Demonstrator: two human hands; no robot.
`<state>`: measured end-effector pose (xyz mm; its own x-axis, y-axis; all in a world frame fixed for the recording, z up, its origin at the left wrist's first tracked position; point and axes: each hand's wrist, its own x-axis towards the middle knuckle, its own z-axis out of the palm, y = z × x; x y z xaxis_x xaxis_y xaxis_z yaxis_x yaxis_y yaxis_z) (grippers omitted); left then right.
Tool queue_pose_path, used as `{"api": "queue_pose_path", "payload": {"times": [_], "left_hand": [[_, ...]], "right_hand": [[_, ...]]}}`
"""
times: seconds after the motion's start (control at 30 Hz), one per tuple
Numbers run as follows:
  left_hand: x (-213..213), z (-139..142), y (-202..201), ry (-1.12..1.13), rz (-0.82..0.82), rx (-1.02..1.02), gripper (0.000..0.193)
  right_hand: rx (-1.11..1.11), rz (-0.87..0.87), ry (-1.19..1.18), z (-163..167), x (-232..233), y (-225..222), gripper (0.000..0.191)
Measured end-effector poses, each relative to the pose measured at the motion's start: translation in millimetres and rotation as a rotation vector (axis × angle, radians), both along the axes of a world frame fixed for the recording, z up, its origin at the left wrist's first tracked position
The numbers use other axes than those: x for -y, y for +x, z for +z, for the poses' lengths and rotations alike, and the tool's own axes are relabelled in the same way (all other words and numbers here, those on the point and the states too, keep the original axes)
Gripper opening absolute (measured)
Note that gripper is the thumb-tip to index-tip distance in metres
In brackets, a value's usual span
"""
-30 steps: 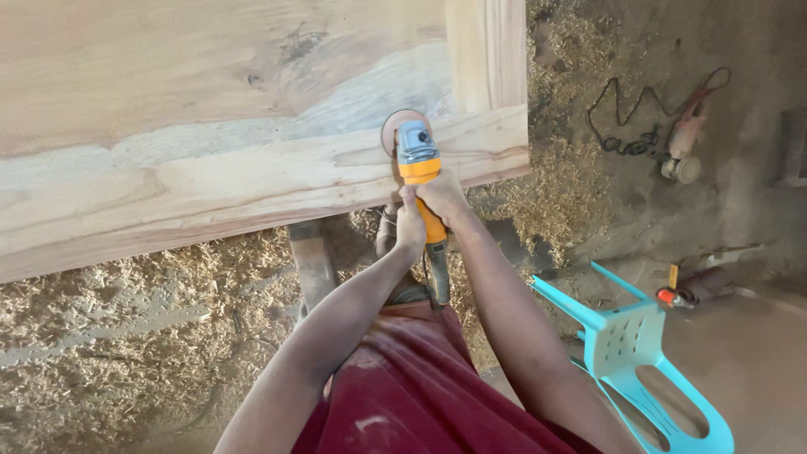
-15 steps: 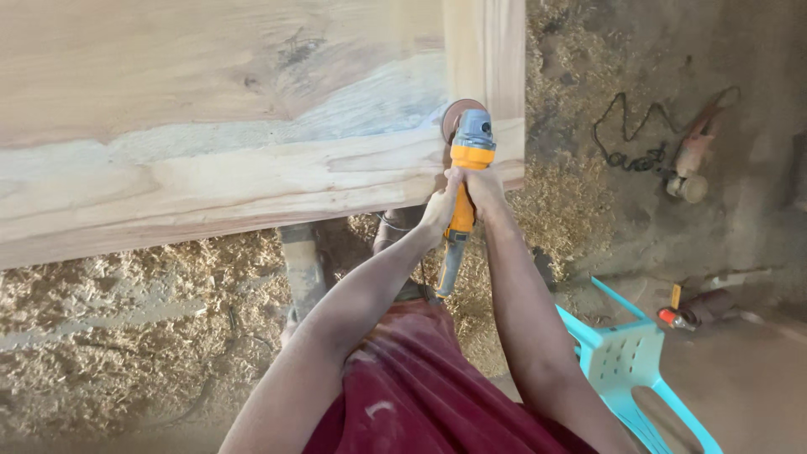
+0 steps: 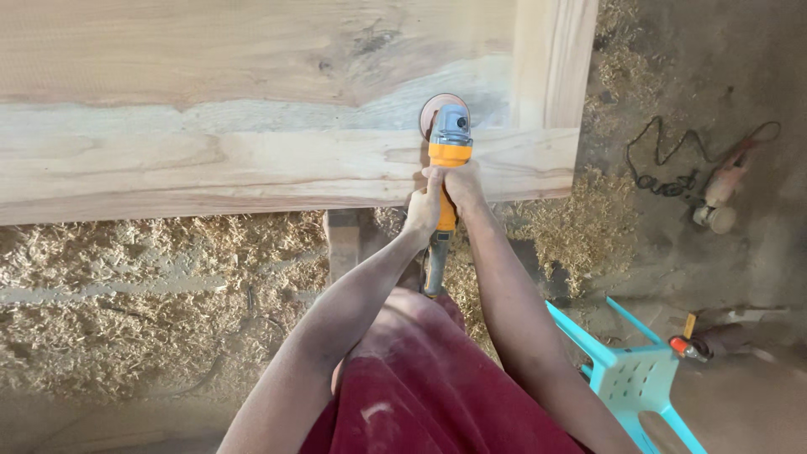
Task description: The person uses an orbital sander to smooth the surface of a large wooden board, moving the tool across the face and edges. They then wipe the surface with their hands and later sit on the floor to handle a sanding disc and sanding block.
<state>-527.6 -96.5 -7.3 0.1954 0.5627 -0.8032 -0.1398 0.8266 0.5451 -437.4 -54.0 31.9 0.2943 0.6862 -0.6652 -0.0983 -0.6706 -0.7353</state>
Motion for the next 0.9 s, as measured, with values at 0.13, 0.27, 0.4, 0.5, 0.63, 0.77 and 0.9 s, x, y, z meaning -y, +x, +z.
{"api": "queue_pose_path", "payload": {"times": [0.13,0.27,0.4,0.5,0.63,0.77,0.9], "left_hand": [[-2,-1,-26,-0.05,-0.08,-0.067,0.084],[-5,-5,-48,-0.007,-0.022,-0.034,0.087],[-7,-11,-72,-0.02,-0.014,-0.048,0.09],[-9,-15,-93,0.0,0.011,-0.057,0.091],[-10,-19,-122,0.014,0.026,-0.031,0.092],[-6,-20,-156,-0.068,0.021,-0.056,0.087],[-7,-26,-194,-0.028,0.217,0.051,0.078]], "right_hand": [[0.016,0.023,-0.072,1,-3,-27,0.022],[0.023,0.029,-0.019,0,-7,-50,0.024],[0.019,0.06,-0.01,-1,-12,-75,0.023],[0.005,0.081,0.021,-2,-15,-96,0.022],[0.015,0.115,0.027,0,-20,-129,0.021],[0.035,0.163,-0.011,6,-28,-163,0.023],[0.104,0.349,-0.043,14,-45,-206,0.03]]}}
